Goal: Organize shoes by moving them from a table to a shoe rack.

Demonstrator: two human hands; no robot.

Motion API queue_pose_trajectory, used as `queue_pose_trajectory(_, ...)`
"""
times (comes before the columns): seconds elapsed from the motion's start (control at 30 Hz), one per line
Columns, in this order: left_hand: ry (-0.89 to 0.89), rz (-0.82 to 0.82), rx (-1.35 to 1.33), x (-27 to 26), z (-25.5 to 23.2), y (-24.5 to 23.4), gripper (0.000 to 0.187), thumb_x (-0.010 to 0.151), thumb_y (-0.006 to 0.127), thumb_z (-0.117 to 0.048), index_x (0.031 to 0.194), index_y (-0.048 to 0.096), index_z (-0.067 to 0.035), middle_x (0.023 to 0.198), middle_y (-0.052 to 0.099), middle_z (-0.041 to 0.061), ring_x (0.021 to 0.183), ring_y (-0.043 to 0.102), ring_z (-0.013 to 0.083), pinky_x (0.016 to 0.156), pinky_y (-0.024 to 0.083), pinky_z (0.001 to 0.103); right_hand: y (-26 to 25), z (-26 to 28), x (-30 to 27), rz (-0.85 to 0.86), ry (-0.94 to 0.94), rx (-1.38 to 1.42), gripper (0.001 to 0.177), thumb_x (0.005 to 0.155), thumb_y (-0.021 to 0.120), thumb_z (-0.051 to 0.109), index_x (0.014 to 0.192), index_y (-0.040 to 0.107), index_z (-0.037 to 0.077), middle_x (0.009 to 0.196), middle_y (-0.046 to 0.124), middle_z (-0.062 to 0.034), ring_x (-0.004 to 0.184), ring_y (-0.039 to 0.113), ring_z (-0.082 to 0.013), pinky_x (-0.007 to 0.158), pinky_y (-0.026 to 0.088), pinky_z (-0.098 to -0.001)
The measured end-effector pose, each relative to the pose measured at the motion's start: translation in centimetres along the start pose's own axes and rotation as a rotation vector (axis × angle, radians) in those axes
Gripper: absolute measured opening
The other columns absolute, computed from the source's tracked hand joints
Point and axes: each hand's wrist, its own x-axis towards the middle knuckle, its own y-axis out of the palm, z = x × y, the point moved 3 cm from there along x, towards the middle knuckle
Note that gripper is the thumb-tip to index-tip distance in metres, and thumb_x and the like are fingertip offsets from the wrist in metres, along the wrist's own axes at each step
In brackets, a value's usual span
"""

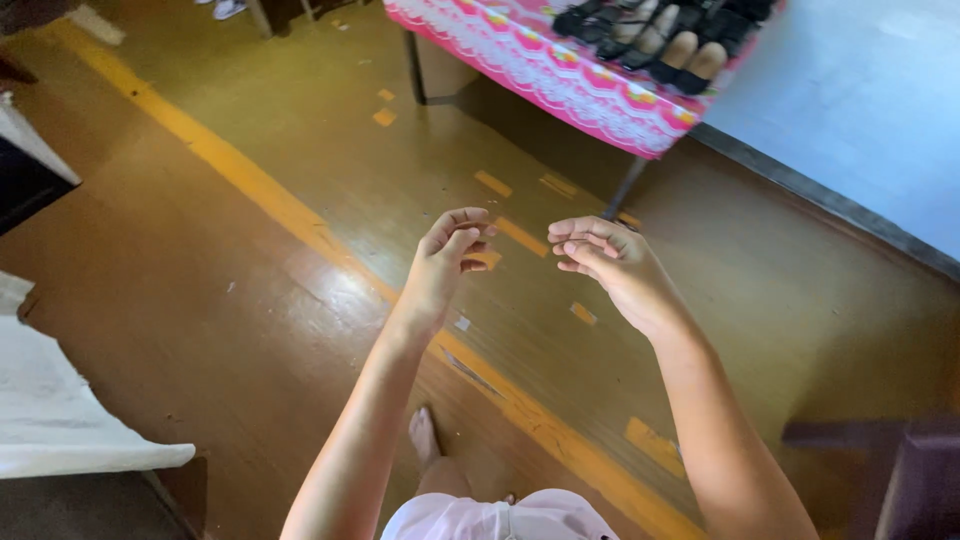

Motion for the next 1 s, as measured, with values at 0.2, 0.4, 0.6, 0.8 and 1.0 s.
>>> queue_pose_trajectory(0.2,0.002,-0.036,-0.007,7.2,-1.2,-8.7,0.031,0.101,0.05,-0.015,0.129,0.06,-0.006,0.115,0.07,0.005,0.098,0.063,0.0119,0.086,0.052,0.031,4.6,-1.1,10.1,0.063,-0.012,0.012,0.028,0.099,0.059,0.011,0.124,0.066,0.001,0.12,0.068,-0.0068,0.11,0.065,-0.0155,0.094,0.056,-0.0319)
queue_pose_trajectory(0.4,-0.01,0.001,0.062,15.9,-4.8,-15.1,0.031,0.101,0.05,-0.016,0.129,0.06,-0.006,0.114,0.069,0.004,0.097,0.063,0.0106,0.086,0.052,0.03,8.4,-0.9,21.2,0.037,-0.043,0.04,0.028,0.099,0.059,0.013,0.123,0.067,0.001,0.12,0.069,-0.0061,0.109,0.066,-0.0155,0.095,0.057,-0.0313)
queue_pose_trajectory(0.6,-0.064,0.027,0.068,23.4,-7.2,-19.1,0.032,0.101,0.051,-0.017,0.13,0.06,-0.007,0.113,0.069,0.004,0.095,0.063,0.0105,0.085,0.053,0.03,10.2,-1.5,29.9,-0.007,-0.028,0.142,0.027,0.099,0.061,0.011,0.123,0.067,0.001,0.119,0.067,-0.0057,0.107,0.065,-0.0153,0.094,0.058,-0.0333)
queue_pose_trajectory(0.8,-0.092,0.061,0.068,33.5,-6.2,-20.4,0.032,0.1,0.051,-0.017,0.13,0.059,-0.007,0.113,0.07,0.003,0.092,0.064,0.0095,0.083,0.052,0.029,7.6,-1.7,38.6,-0.047,0.001,0.142,0.026,0.1,0.06,0.01,0.124,0.067,0.002,0.119,0.068,-0.0053,0.108,0.065,-0.0146,0.096,0.056,-0.0323)
queue_pose_trajectory(1.0,-0.077,0.078,0.058,43.9,-6.4,-19.9,0.032,0.101,0.051,-0.017,0.13,0.059,-0.008,0.114,0.071,0.002,0.093,0.064,0.0095,0.084,0.052,0.029,3.4,-0.8,47.5,-0.022,-0.012,0.147,0.027,0.1,0.06,0.01,0.126,0.066,0.003,0.12,0.068,-0.0048,0.109,0.065,-0.0142,0.096,0.056,-0.0328)
